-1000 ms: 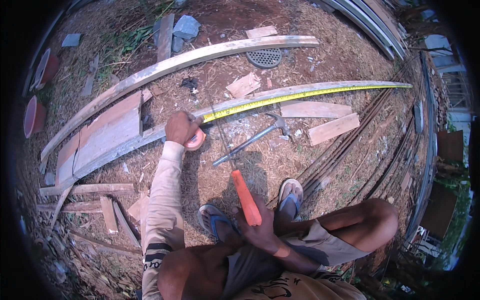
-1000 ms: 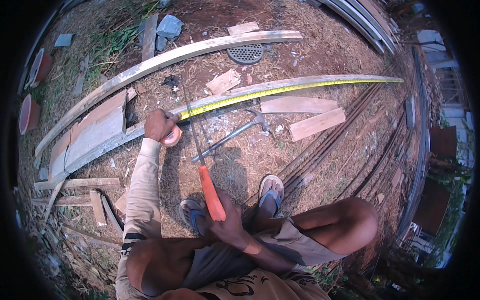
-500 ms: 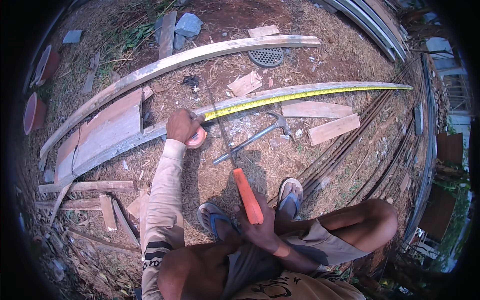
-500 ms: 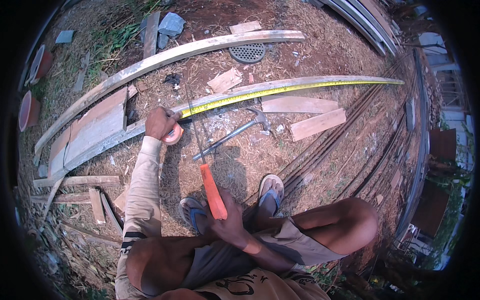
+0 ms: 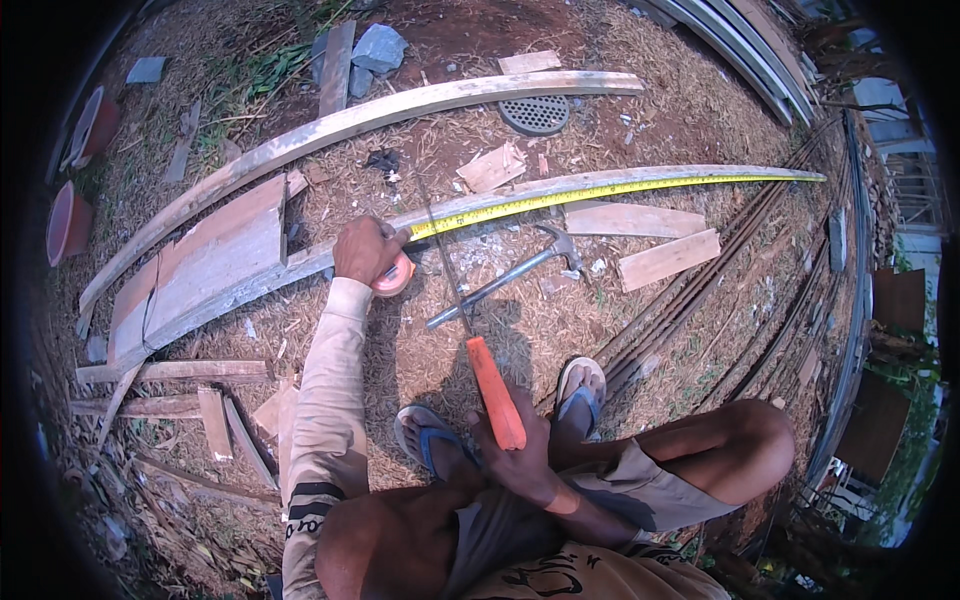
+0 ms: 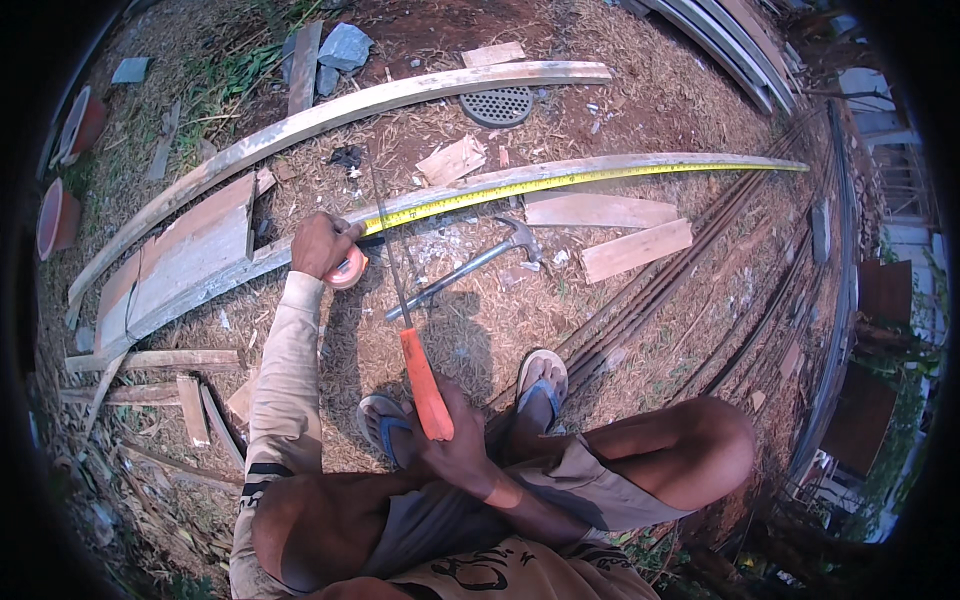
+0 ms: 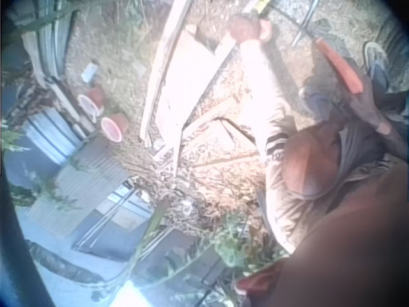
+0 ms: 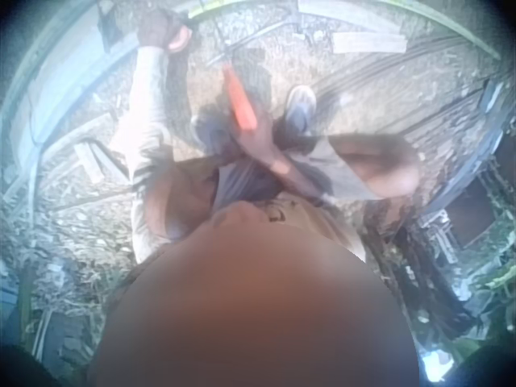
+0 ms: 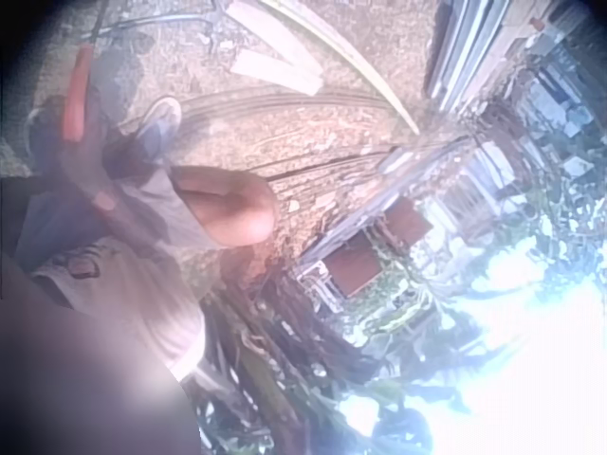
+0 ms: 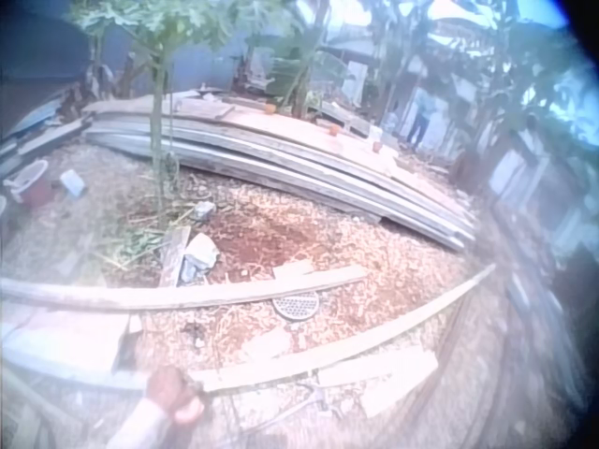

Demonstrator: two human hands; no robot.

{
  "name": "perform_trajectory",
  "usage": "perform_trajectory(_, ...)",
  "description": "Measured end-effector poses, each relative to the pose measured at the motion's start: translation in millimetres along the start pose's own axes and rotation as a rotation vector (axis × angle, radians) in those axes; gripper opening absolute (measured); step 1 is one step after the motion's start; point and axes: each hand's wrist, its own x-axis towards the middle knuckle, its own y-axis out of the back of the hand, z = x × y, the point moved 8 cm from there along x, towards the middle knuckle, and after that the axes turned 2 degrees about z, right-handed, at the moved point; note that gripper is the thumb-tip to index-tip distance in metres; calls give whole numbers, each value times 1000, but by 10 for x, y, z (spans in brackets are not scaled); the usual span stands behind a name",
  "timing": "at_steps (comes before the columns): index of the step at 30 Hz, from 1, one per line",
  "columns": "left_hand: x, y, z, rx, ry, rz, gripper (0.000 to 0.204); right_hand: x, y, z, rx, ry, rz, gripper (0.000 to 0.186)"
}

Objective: The person measures a long wooden plank with a tape measure, then uses a hand saw to cut the plank. After cutting, the person uses a hammer to tap and adjust the cut piece and other wood pieces on the ground.

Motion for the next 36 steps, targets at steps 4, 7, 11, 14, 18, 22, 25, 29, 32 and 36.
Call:
perform_trajectory(4,-5,-8,-26,-11,9,17,51,-37,5,46,29,-19,-21,45)
perform_trajectory(7,38,-53,-27,-1,-20,18,51,-29,11,41,4,55,-39,46)
perform_trajectory(11,-34,-51,-25,-6,-134,100,47,-37,-3,160,40,-73,-103,65)
perform_trajectory(14,-296,-8,57,-76,-400,283,39,-31,70,94,29,-5,-41,54)
perform_trajectory(18,-588,-186,8,-146,-518,221,25,-12,89,101,61,-45,-41,52)
perform_trajectory(22,-699,-204,67,-235,-594,324,29,-3,93,44,17,-19,-41,50)
perform_trajectory(25,-627,-517,61,-250,-454,71,33,6,107,-3,15,-2,-24,48)
perform_trajectory(29,-802,-831,283,-382,-678,17,38,31,122,3,8,-48,-9,45)
perform_trajectory(32,-933,-1138,319,-365,-701,-30,47,23,76,-4,-17,-43,-56,43)
perform_trajectory(36,-1068,-1525,364,-269,-616,-202,48,27,79,-59,-31,7,-41,43)
